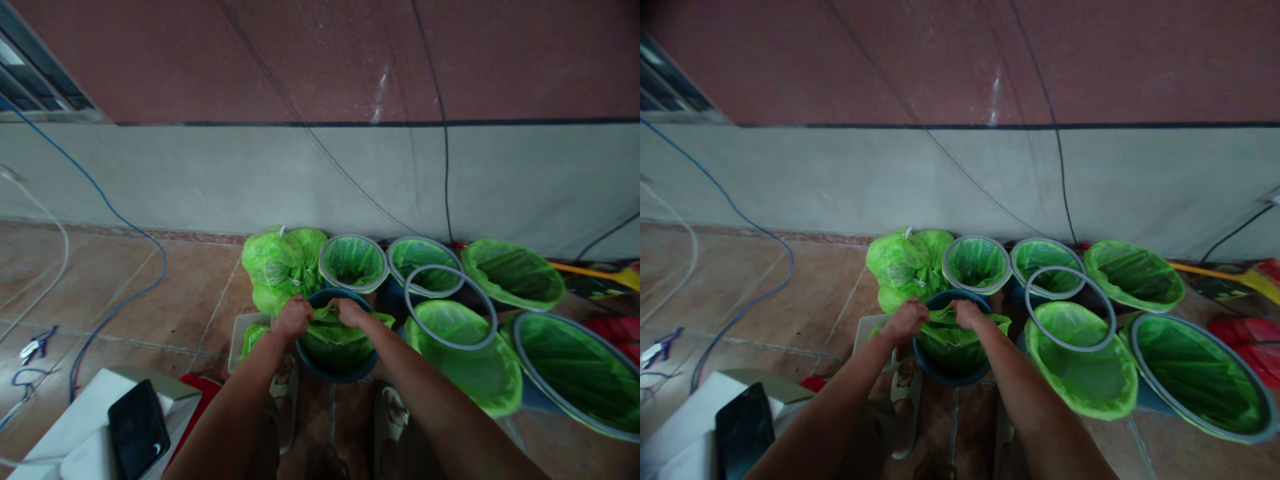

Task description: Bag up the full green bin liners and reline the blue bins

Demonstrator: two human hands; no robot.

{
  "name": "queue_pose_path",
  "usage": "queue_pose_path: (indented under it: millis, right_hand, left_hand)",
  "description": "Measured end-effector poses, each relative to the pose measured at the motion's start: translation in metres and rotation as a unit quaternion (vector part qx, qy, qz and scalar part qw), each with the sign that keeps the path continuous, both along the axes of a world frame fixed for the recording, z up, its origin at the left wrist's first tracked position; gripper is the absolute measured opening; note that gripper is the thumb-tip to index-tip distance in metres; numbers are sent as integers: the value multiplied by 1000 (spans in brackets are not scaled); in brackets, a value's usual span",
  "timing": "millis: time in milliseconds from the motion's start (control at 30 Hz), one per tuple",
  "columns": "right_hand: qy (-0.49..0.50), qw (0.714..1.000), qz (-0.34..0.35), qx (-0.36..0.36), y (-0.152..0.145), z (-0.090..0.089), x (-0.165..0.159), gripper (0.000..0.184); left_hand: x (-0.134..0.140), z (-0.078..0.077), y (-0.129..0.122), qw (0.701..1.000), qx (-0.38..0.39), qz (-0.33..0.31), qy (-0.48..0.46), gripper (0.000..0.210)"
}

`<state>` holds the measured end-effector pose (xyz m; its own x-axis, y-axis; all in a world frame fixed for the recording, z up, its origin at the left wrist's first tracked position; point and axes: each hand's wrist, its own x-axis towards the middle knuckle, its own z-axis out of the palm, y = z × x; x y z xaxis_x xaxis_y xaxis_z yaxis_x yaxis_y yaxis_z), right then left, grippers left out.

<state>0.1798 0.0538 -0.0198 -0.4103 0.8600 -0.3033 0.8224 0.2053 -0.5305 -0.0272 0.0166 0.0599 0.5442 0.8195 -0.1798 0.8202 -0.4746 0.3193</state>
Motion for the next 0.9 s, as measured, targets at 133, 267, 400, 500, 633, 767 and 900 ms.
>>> queue_pose_path:
  millis: [133,267,400,500,633,767,900]
  right_hand:
    - [-26,999,-22,36,3,10,5,37]
    - [21,996,-48,78,5,17,9,32]
    - [109,987,-78,90,1,15,10,24]
    - [216,970,-102,48,-1,12,9,15]
    - [350,928,-124,-29,-1,10,8,13]
    - [399,904,-132,-78,1,12,9,18]
    - [389,904,-143,-105,2,20,11,25]
  left_hand:
    - [-3,2,-2,996,13,83,13,29]
    - [4,10,0,983,30,180,-34,30]
    - [22,8,7,971,37,222,-85,41]
    - [34,-1,10,970,7,232,-75,50]
    - [40,-6,12,972,-29,228,-51,46]
    - [44,-2,18,970,-64,223,-75,47]
    - [49,-2,23,970,-100,212,-59,46]
